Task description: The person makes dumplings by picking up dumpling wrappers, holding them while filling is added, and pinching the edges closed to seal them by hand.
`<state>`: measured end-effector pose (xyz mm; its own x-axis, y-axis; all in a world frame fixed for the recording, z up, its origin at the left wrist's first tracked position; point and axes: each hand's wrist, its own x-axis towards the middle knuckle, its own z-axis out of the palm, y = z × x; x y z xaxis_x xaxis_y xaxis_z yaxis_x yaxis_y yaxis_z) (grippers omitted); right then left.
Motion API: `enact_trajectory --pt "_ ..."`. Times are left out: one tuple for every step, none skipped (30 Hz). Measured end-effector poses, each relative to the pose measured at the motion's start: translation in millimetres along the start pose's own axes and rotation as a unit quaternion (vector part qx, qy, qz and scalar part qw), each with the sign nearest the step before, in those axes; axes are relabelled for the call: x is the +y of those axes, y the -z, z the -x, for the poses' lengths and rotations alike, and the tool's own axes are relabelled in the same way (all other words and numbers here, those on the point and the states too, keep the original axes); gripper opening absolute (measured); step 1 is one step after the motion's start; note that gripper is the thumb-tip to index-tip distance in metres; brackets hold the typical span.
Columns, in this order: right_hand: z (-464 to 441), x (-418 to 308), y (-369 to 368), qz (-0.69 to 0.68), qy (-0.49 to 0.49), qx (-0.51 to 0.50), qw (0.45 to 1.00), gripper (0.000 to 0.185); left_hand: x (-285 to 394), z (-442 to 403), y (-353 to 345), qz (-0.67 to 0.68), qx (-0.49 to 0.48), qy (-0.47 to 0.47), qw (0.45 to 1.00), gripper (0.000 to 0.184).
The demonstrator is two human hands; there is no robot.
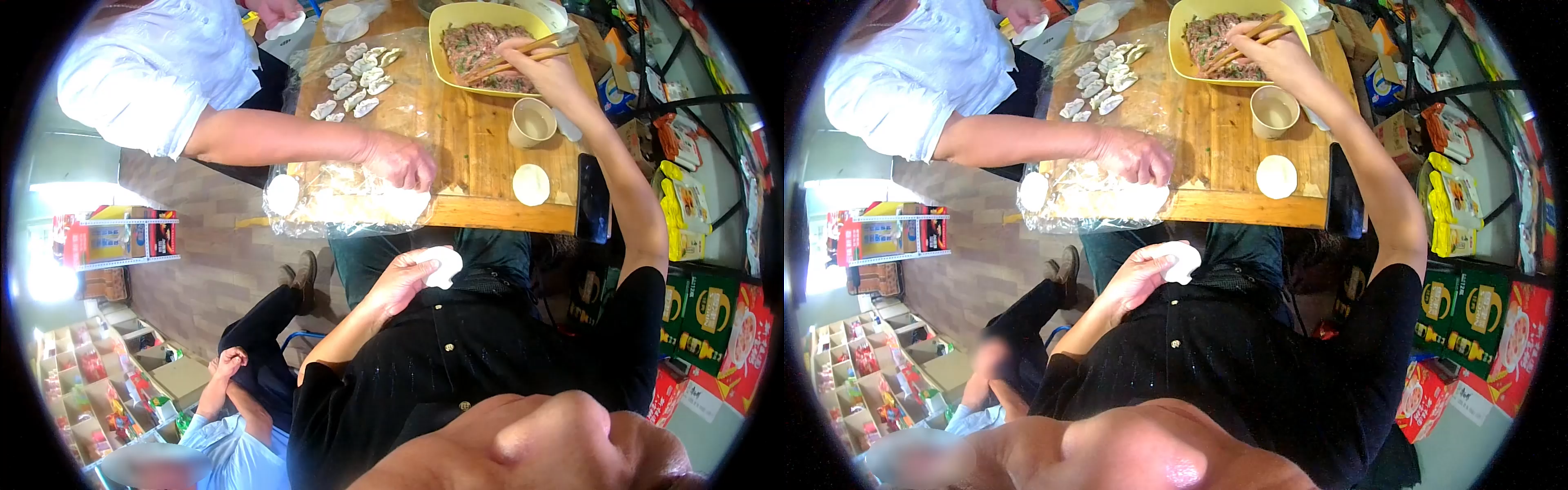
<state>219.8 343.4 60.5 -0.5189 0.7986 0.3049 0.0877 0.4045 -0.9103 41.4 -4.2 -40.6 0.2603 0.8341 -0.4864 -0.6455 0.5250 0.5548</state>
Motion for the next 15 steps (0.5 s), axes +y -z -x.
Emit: enact_trajectory --pt "-1 1 2 -0.036 0.002 -0.001 0.999 0.025 1 2 -2 -0.015 0.028 -0.013 0.999 0.037" --pt "-1 1 6 -0.007 0.017 0.005 1.0 0.026 3 3 -3 -0.014 0.03 -0.014 0.999 0.037" --pt "-2 4 7 -0.009 0.018 0.004 1.0 0.026 5 4 -3 0.001 0.028 -0.006 1.0 0.039" --pt "-5 8 8 0.025 0.021 0.02 0.999 0.027 5 5 -3 0.017 0.025 0.003 1.0 0.042" --pt "-6 11 8 0.059 0.024 0.036 0.997 0.028 5 5 -3 0.016 0.026 0.003 1.0 0.042" --pt "-4 8 7 0.057 0.025 0.036 0.997 0.028 5 5 -2 0.033 0.018 0.008 0.999 0.042" --pt "-1 3 4 0.123 0.042 0.023 0.991 0.029 5 6 -3 0.05 0.011 0.014 0.999 0.042" --pt "1 0 2 0.188 0.059 0.009 0.98 0.029 5 7 -5 0.049 0.013 0.012 0.999 0.042" --pt "1 1 1 0.186 0.06 0.009 0.981 0.029 7 9 -9 0.055 0.019 0.013 0.998 0.039" --pt "0 3 0 0.145 0.042 -0.009 0.988 0.029 9 11 -13 0.061 0.026 0.013 0.998 0.036" --pt "-1 4 -2 0.104 0.022 -0.027 0.994 0.028 10 13 -15 0.06 0.027 0.012 0.998 0.036" --pt "1 -2 -2 0.102 0.023 -0.026 0.994 0.028 11 15 -16 0.06 0.027 0.017 0.998 0.036" --pt "4 -12 -1 0.071 0.003 -0.018 0.997 0.027 12 16 -16 0.058 0.027 0.022 0.998 0.036" --pt "5 -17 -1 0.04 -0.018 -0.01 0.999 0.026 13 17 -17 0.057 0.027 0.02 0.998 0.036" --pt "4 -17 -1 0.039 -0.016 -0.01 0.999 0.026 13 18 -16 0.055 0.035 0.022 0.998 0.036"
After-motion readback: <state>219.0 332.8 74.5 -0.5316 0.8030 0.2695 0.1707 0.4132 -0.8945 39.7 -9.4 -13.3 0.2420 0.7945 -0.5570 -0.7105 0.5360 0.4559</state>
